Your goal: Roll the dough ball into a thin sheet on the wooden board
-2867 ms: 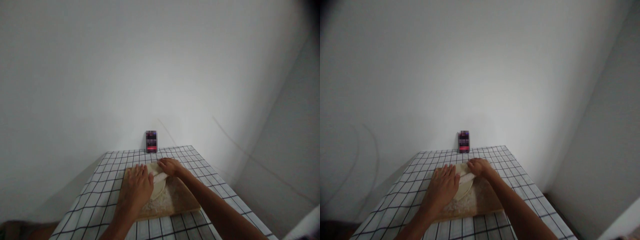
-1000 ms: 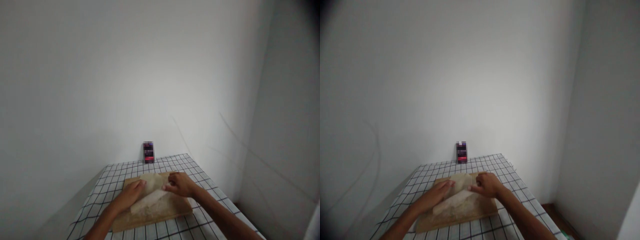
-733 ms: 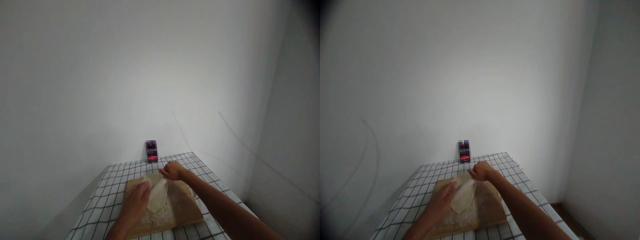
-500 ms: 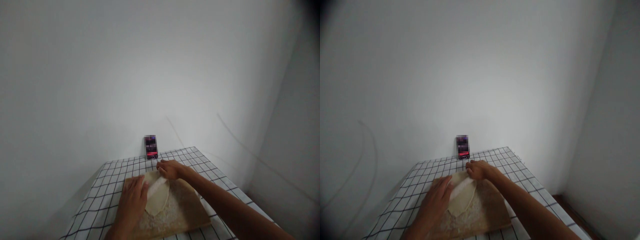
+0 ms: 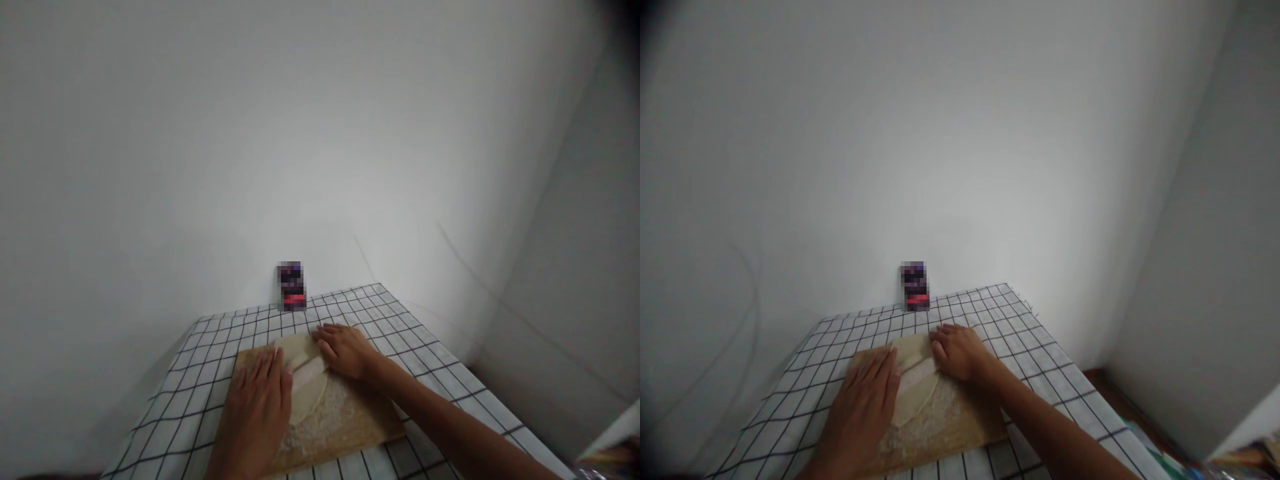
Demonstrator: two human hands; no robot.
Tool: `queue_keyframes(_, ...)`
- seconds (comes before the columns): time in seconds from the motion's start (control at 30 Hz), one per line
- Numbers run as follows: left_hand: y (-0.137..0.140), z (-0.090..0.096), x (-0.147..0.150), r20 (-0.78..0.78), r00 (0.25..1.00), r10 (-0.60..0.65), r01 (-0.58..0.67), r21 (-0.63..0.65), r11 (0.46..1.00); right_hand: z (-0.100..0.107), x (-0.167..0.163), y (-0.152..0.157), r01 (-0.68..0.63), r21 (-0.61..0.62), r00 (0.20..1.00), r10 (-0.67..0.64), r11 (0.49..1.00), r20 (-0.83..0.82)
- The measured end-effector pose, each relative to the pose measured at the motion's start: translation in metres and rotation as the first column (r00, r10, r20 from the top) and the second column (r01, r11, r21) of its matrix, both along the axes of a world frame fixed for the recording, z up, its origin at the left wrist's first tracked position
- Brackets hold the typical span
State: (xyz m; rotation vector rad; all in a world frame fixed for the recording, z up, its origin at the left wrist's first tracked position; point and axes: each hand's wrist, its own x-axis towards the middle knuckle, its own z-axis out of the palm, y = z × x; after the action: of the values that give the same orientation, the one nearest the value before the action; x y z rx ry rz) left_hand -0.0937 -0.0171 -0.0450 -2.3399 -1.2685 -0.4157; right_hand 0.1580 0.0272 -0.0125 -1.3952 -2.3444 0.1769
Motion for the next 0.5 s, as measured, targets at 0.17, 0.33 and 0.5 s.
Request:
queue_keyframes(0.17,-0.018,0.002,0.001,0.032,0.998,-0.06,0.062,-0.072,0.995,-0.008,0.009,-0.034,0.014,0.004,0.998,-0.014,1.0,-0.065)
queue_keyframes(0.33,-0.005,0.002,0.004,0.091,0.996,-0.004,0.011,-0.076,0.997,-0.008,0.008,-0.027,0.005,-0.007,0.999,-0.006,1.0,-0.046)
queue_keyframes(0.5,0.027,0.015,0.012,0.091,0.989,0.112,-0.103,-0.101,0.99,0.001,-0.006,0.024,0.01,-0.043,0.999,-0.008,0.999,0.046)
